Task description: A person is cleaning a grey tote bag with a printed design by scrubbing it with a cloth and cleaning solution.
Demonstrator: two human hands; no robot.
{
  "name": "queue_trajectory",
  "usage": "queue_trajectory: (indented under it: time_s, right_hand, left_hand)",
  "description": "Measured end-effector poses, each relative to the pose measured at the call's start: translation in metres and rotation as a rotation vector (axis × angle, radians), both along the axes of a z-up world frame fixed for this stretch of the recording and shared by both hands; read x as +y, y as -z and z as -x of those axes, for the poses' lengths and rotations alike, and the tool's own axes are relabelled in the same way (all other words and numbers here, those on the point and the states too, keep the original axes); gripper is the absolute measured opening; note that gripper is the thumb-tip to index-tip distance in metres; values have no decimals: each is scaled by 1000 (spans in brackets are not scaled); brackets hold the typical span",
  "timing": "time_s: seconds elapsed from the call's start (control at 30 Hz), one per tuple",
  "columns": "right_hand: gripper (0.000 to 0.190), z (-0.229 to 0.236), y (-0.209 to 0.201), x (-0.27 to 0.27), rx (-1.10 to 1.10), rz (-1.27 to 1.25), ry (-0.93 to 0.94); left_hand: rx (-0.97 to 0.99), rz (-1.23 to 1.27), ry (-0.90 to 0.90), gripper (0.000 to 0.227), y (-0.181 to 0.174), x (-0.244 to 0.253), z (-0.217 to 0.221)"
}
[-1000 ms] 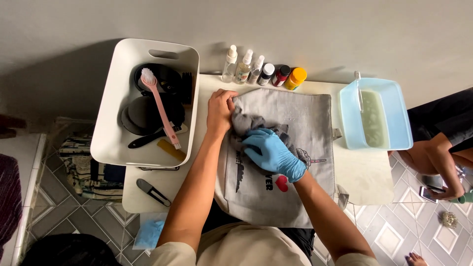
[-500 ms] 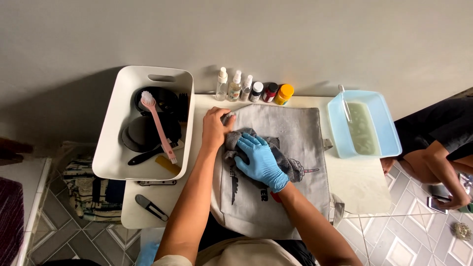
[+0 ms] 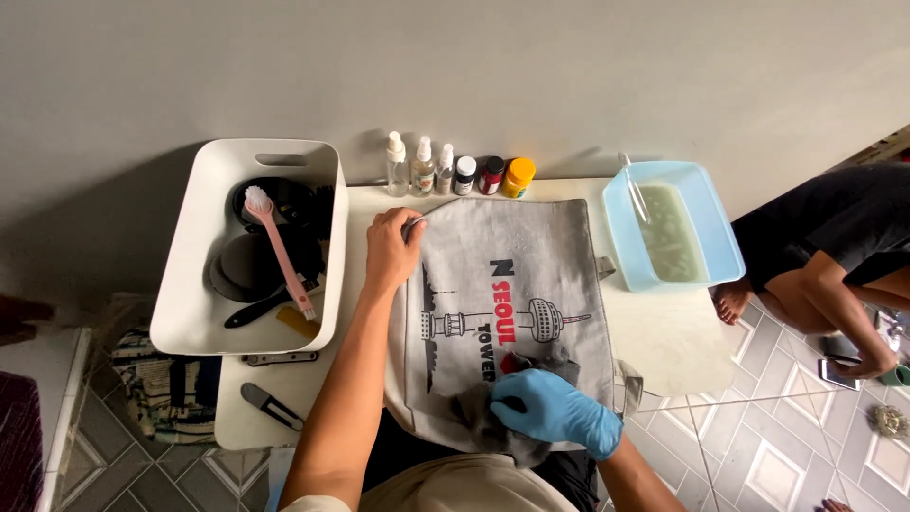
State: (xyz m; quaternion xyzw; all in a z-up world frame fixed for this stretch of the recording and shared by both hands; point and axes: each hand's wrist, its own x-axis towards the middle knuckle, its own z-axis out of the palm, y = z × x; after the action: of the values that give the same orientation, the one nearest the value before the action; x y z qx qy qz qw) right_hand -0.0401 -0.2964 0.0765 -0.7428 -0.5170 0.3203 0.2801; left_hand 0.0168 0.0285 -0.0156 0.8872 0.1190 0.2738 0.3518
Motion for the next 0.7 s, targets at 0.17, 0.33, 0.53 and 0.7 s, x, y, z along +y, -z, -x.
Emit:
queue_trajectory:
  time_s: [0.17, 0.33, 0.53, 0.7]
  right_hand:
    - [19, -16, -17, -50, -4, 12, 455]
    - [19, -46, 3, -64, -49, -285, 1003]
    - [20, -59, 47, -43, -265, -147, 844]
    - [19, -59, 51, -40, -274, -256, 867]
  left_hand:
    - [53, 39, 30, 11, -13, -4, 1]
    - [74, 191, 95, 13, -47, -20, 1]
    - [392, 54, 89, 44, -69, -30, -12]
    - [125, -34, 118, 23, -116, -44, -7]
